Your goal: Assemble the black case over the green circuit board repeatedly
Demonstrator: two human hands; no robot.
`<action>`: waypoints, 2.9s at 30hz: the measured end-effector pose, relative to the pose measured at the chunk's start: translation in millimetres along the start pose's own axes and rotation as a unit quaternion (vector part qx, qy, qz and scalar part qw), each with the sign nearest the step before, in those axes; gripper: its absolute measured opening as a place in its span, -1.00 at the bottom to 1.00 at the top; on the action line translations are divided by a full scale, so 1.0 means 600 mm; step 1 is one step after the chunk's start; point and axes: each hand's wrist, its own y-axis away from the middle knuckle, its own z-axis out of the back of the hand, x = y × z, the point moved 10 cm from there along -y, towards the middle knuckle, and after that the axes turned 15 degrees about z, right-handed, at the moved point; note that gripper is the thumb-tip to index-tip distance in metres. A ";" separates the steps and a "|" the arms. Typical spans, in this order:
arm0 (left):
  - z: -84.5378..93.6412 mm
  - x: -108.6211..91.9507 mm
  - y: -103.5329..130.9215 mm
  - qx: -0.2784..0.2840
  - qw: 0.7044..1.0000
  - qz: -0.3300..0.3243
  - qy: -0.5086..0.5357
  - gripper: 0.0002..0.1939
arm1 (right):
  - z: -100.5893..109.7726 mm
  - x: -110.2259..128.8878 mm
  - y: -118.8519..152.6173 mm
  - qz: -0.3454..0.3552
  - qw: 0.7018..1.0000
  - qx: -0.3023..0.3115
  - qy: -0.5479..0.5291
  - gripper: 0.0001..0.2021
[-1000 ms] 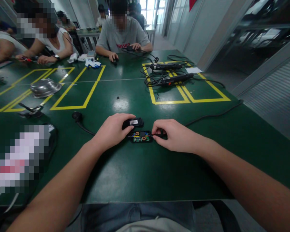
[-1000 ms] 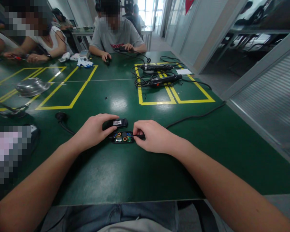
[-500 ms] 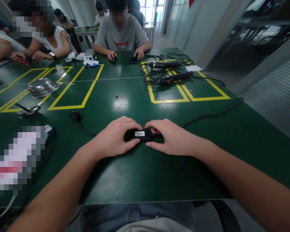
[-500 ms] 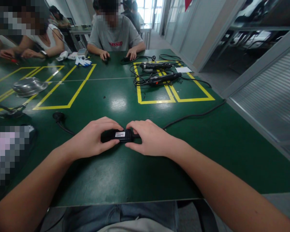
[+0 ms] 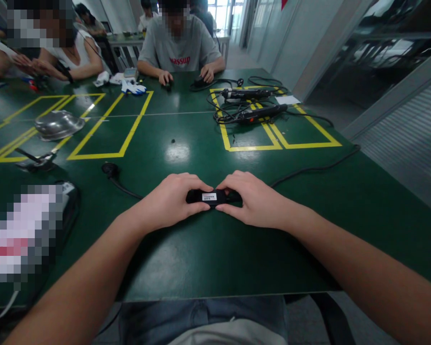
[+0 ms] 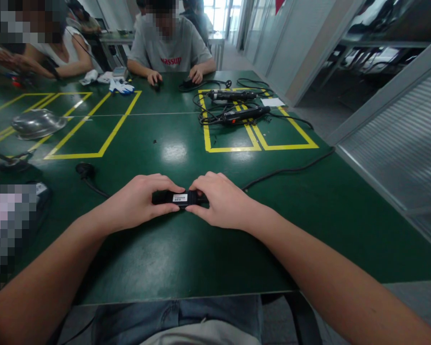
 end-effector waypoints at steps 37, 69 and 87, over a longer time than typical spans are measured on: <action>-0.005 -0.008 0.006 -0.019 1.000 -0.014 -0.008 -0.74 | -0.005 0.001 0.001 0.021 0.999 0.015 0.033 -0.70; 0.013 0.062 -0.019 -0.081 0.985 0.153 0.020 -0.83 | 0.008 0.000 0.008 0.006 1.000 0.008 0.011 -0.80; 0.027 0.051 -0.015 -0.104 0.990 0.091 0.020 -0.82 | 0.007 0.001 0.009 0.010 1.000 0.012 0.013 -0.85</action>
